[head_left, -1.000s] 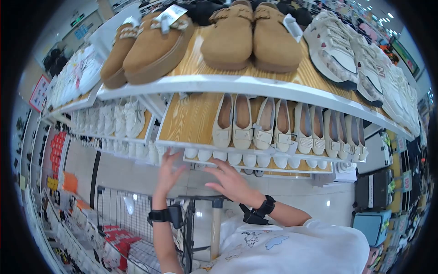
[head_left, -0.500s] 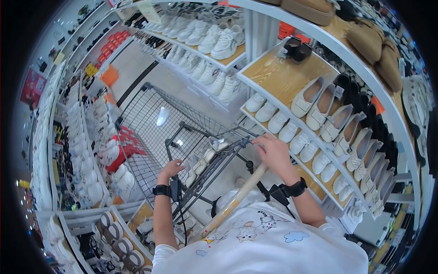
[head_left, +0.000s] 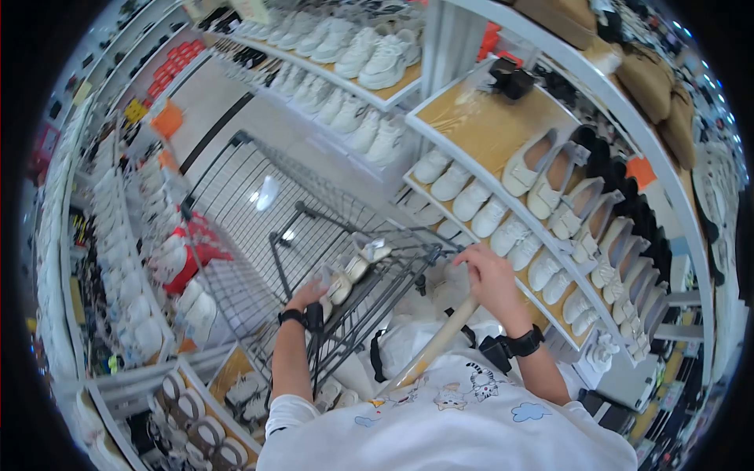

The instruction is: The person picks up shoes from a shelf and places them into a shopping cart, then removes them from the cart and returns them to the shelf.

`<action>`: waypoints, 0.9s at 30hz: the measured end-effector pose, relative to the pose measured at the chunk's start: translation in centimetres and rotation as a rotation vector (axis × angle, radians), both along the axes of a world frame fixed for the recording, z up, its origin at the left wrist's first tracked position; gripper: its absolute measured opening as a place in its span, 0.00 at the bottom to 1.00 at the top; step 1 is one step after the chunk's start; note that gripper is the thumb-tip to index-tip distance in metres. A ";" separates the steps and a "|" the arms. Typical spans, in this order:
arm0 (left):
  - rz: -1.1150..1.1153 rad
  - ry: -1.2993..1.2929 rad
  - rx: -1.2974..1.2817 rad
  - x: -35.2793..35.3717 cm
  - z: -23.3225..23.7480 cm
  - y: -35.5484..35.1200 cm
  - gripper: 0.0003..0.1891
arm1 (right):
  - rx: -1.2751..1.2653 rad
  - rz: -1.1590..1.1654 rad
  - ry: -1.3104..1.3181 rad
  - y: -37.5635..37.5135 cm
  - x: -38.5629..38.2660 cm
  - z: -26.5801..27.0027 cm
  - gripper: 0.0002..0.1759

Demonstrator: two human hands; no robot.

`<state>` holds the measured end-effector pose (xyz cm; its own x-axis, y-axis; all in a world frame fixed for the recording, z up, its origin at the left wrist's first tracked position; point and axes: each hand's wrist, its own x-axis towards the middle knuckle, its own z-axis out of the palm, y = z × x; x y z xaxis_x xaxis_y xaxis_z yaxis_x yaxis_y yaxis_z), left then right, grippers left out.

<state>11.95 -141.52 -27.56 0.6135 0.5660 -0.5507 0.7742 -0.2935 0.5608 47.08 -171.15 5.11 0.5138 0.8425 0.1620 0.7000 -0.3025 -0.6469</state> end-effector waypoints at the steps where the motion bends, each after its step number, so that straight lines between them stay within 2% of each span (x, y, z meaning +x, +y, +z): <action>1: 0.004 0.027 -0.055 0.1 -0.9 -0.7 0.38 | -0.005 -0.035 -0.019 -0.2 -0.1 0.1 0.15; 2: 0.004 0.059 -0.109 0.5 -1.5 -1.3 0.40 | -0.018 -0.028 -0.018 -0.3 -0.3 0.2 0.14; 4: 0.107 0.026 -0.272 2.9 5.2 -4.4 0.42 | -0.027 -0.056 -0.031 -0.5 -0.5 0.4 0.13; 6: 0.185 0.053 -0.208 3.1 4.2 -4.6 0.38 | -0.044 -0.026 -0.019 -0.6 -0.6 0.4 0.12; 7: 0.197 -0.033 -0.230 3.6 4.1 -4.3 0.32 | -0.042 -0.030 -0.011 -0.7 -0.6 0.4 0.11; 12: 0.200 -0.065 -0.107 3.1 4.9 -2.0 0.26 | -0.054 -0.039 -0.008 -0.5 -0.6 0.0 0.10; 13: 0.231 -0.108 -0.080 3.2 6.3 -0.9 0.25 | -0.054 -0.033 -0.009 -0.4 -0.6 -0.2 0.10; 15: 0.260 -0.150 -0.047 3.6 10.5 0.1 0.24 | -0.048 -0.033 -0.009 -0.3 -0.6 -0.5 0.09; 18: 0.211 -0.263 0.104 4.7 20.1 0.3 0.21 | -0.040 -0.025 -0.025 -0.1 -0.6 -0.5 0.10; 20: 0.054 -0.390 0.457 6.4 26.3 -0.7 0.18 | -0.035 -0.025 -0.040 0.0 -0.7 -0.6 0.11; 21: 0.045 -0.387 0.463 7.4 29.3 -1.3 0.18 | -0.047 -0.013 -0.024 0.0 -0.8 -0.7 0.10; 23: -0.103 -0.461 0.658 10.2 34.5 -2.4 0.21 | -0.054 -0.006 -0.004 0.2 -0.9 -0.8 0.09; 24: -0.111 -0.461 0.662 12.0 36.3 -2.7 0.21 | -0.055 0.011 -0.029 0.3 -0.9 -0.7 0.09; 27: -0.405 -0.534 0.829 18.7 39.9 -3.3 0.27 | -0.037 0.038 -0.063 0.8 -0.9 -0.3 0.08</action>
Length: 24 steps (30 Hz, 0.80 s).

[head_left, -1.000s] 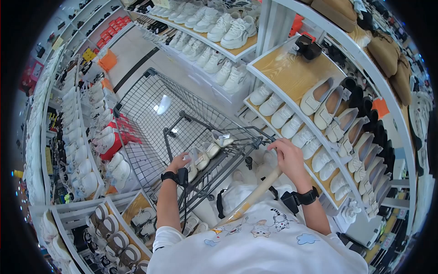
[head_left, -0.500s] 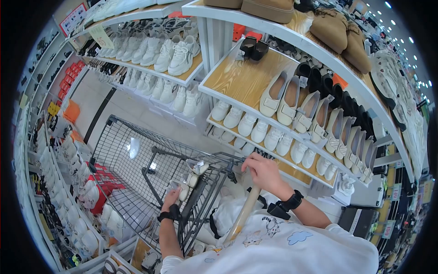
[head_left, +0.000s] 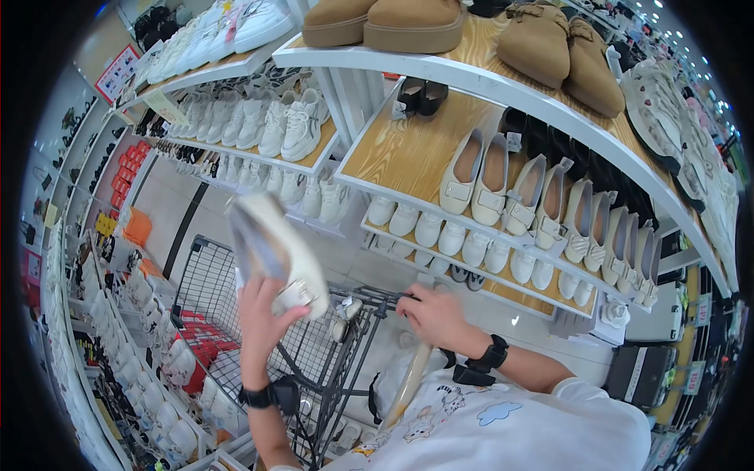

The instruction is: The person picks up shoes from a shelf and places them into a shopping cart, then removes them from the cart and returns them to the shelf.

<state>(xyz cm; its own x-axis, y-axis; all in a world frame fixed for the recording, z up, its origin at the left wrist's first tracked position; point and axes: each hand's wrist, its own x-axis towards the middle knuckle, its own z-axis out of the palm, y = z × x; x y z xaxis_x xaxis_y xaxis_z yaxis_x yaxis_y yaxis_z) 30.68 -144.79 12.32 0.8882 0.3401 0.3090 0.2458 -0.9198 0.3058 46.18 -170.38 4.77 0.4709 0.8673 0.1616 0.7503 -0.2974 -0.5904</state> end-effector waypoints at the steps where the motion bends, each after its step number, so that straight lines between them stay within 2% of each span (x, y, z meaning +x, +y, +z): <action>1: -0.056 0.028 0.044 2.7 0.7 -0.2 0.29 | 0.014 0.013 -0.007 0.1 0.0 0.2 0.08; 4: -0.321 0.000 0.129 11.5 0.1 -0.6 0.28 | 0.056 0.095 0.045 -0.1 0.5 0.6 0.09; 7: -0.494 0.004 0.136 20.1 -2.7 -1.2 0.28 | 0.154 0.177 0.040 -1.8 1.5 0.4 0.13; 8: -0.577 -0.002 0.137 22.8 -3.8 -1.5 0.28 | 0.072 0.179 0.134 -2.7 2.1 0.9 0.15; 9: -0.592 -0.015 0.140 25.3 -4.9 -2.0 0.28 | 0.072 0.164 0.122 -3.7 2.7 0.9 0.15; 11: -0.579 0.137 0.042 29.4 -7.2 -2.9 0.27 | 0.119 0.025 0.116 -5.9 4.0 0.7 0.17; 12: -0.591 0.132 0.043 30.9 -8.3 -3.0 0.27 | 0.092 -0.037 0.036 -7.1 4.8 0.5 0.18; 16: -0.596 0.247 0.005 34.4 -10.6 -1.9 0.27 | 0.055 -0.264 0.138 -11.4 6.6 1.1 0.16; 19: -0.582 0.282 -0.007 34.7 -11.3 -0.5 0.26 | -0.025 -0.317 0.230 -13.1 7.5 0.2 0.16; 23: -0.595 0.253 -0.014 34.5 -10.8 -0.4 0.24 | -0.027 -0.285 0.248 -12.1 10.0 -0.4 0.16; 24: -0.597 0.257 -0.014 34.4 -10.3 -0.4 0.24 | -0.025 -0.247 0.152 -11.1 11.0 -0.4 0.16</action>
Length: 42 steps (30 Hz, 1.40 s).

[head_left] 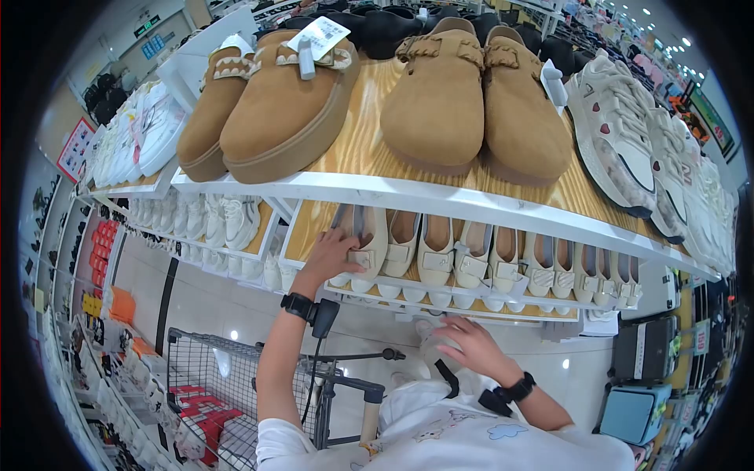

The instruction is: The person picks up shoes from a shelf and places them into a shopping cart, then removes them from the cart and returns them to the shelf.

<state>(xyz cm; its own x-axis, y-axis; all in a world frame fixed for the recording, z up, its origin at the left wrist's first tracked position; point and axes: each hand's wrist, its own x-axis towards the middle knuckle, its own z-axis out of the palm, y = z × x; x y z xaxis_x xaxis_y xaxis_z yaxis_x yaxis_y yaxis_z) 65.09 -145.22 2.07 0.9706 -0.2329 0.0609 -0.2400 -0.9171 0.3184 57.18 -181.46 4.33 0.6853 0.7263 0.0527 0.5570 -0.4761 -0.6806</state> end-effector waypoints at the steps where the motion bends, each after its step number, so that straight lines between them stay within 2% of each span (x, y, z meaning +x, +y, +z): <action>1: 0.008 -0.012 -0.006 -0.2 0.9 -0.1 0.24 | -0.008 0.038 -0.094 1.1 1.1 -0.1 0.16; 3: -0.005 -0.015 -0.012 -0.2 1.5 0.0 0.23 | 0.009 0.013 -0.143 4.2 3.9 -1.2 0.19; 7: -0.048 -0.069 0.044 0.8 -0.3 1.5 0.24 | 0.134 -0.124 -0.425 12.1 10.0 -5.7 0.32; 8: -0.045 -0.060 0.042 1.2 -0.8 1.5 0.24 | 0.104 -0.160 -0.447 13.6 10.9 -6.9 0.31; 9: -0.039 -0.048 0.039 1.6 -1.2 1.3 0.25 | 0.114 -0.119 -0.251 14.6 11.9 -6.9 0.28; 10: -0.096 -0.041 0.022 1.9 -1.7 0.9 0.25 | 0.084 -0.159 -0.406 15.5 12.2 -8.6 0.25; 11: -0.032 0.015 -0.026 2.0 -2.0 0.6 0.25 | 0.023 -0.162 -0.448 15.5 12.3 -8.6 0.25; 12: 0.042 0.070 -0.069 2.2 -2.4 0.4 0.25 | 0.025 -0.163 -0.433 15.2 12.4 -8.5 0.25; 21: -0.060 -0.072 -0.083 2.0 -3.3 0.3 0.26 | -0.026 -0.109 -0.391 13.7 12.3 -7.8 0.22; 27: 0.121 -0.122 -0.085 -0.4 -3.2 0.3 0.36 | -0.044 -0.114 -0.232 13.7 12.0 -6.2 0.17; 28: 0.188 -0.220 -0.141 -0.6 -3.8 0.4 0.38 | -0.043 -0.099 -0.233 14.3 12.2 -6.3 0.17; 29: 0.251 -0.319 -0.198 -0.7 -4.4 0.5 0.39 | -0.005 -0.121 -0.348 14.8 12.5 -6.4 0.16; 30: 0.292 -0.266 -0.272 -0.9 -4.9 0.8 0.39 | 0.034 -0.144 -0.461 15.2 12.9 -6.5 0.14; 34: 0.293 -0.197 -0.420 -0.8 -7.3 2.0 0.37 | 0.052 -0.018 -0.579 18.6 16.3 -6.7 0.12; 36: 0.281 -0.161 -0.406 -0.6 -7.2 1.9 0.34 | -0.141 0.087 -0.424 20.0 18.4 -7.2 0.11; 37: 0.271 -0.158 -0.412 -0.5 -7.2 1.9 0.34 | -0.149 0.077 -0.423 20.8 19.4 -8.0 0.11; 39: 0.256 -0.182 -0.439 -0.3 -7.3 1.9 0.33 | 0.112 -0.135 -0.117 21.8 21.0 -9.2 0.11; 40: 0.275 -0.193 -0.427 -0.3 -7.4 1.7 0.33 | 0.224 -0.250 0.003 21.3 20.2 -6.4 0.12; 41: 0.268 -0.191 -0.433 -0.3 -7.6 1.6 0.33 | 0.219 -0.257 0.001 21.1 20.9 -7.2 0.12; 42: 0.281 -0.215 -0.403 -0.3 -7.8 1.5 0.34 | 0.183 -0.139 0.074 21.0 21.7 -8.3 0.13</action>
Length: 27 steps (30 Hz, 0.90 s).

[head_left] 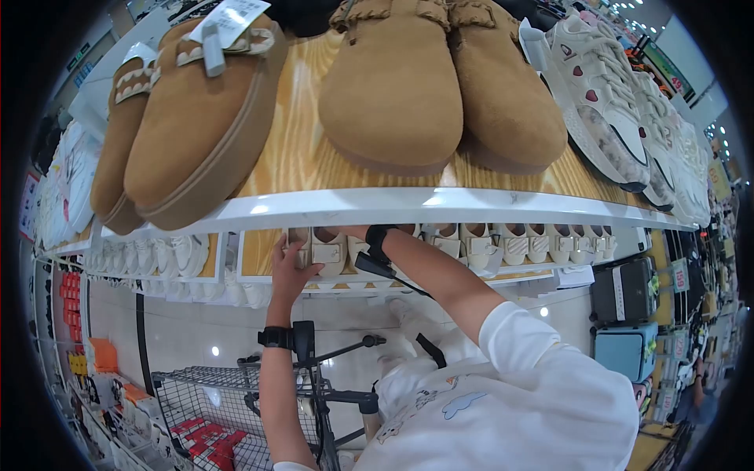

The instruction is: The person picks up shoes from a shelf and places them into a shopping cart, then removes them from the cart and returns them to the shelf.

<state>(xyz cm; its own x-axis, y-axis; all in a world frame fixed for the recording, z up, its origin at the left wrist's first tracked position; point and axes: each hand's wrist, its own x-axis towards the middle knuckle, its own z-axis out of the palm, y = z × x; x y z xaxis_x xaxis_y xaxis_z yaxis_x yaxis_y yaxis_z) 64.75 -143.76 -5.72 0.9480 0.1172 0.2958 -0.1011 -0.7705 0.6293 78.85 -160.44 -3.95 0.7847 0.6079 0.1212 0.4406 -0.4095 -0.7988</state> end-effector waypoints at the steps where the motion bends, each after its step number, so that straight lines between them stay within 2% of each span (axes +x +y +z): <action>1: 0.020 -0.014 0.032 0.1 0.0 -0.1 0.34 | -0.026 0.125 0.066 -0.1 0.8 -1.7 0.14; 2: 0.015 -0.031 0.007 0.2 0.2 -0.3 0.33 | 0.140 0.115 0.117 -0.3 0.6 -2.7 0.17; 3: 0.009 -0.023 0.002 0.2 0.4 -0.5 0.33 | 0.176 0.096 0.147 -0.8 0.6 -3.7 0.17; 5: 0.002 0.073 -0.119 0.3 1.1 -0.9 0.32 | 0.186 0.067 0.187 -2.0 0.2 -2.8 0.17; 9: -0.042 0.058 0.000 0.7 1.4 -1.5 0.33 | 0.187 0.039 0.216 -3.2 -0.5 -1.5 0.17; 13: -0.036 0.043 -0.001 1.1 0.4 -2.9 0.32 | 0.210 0.021 0.221 -4.3 -1.1 -0.9 0.17; 19: -0.052 0.157 -0.056 1.2 0.2 -2.7 0.29 | 0.210 -0.034 0.195 -6.9 -3.5 1.4 0.17; 21: -0.068 0.096 0.034 1.1 0.4 -2.6 0.32 | 0.184 -0.052 0.169 -8.3 -5.2 2.6 0.17; 22: -0.072 0.145 0.032 1.0 0.9 -2.7 0.35 | 0.185 -0.060 0.167 -9.0 -6.1 3.1 0.17; 24: -0.037 0.126 0.098 0.8 1.3 -3.1 0.36 | -0.068 0.015 -0.320 -11.1 -8.6 3.6 0.17; 26: 0.005 0.098 0.169 0.6 2.2 -3.6 0.38 | -0.062 -0.138 -0.479 -14.8 -10.2 3.2 0.17; 27: -0.006 0.044 0.298 0.3 3.1 -4.2 0.40 | -0.079 -0.284 -0.564 -17.1 -10.4 3.5 0.17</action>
<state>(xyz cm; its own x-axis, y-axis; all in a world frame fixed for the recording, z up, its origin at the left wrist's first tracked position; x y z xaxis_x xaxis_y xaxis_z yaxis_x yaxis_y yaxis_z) 65.08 -147.97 -2.61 0.9610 0.0257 0.2754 -0.0842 -0.9214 0.3795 68.45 -177.58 -0.43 0.7454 0.4099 0.5257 0.6503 -0.6205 -0.4383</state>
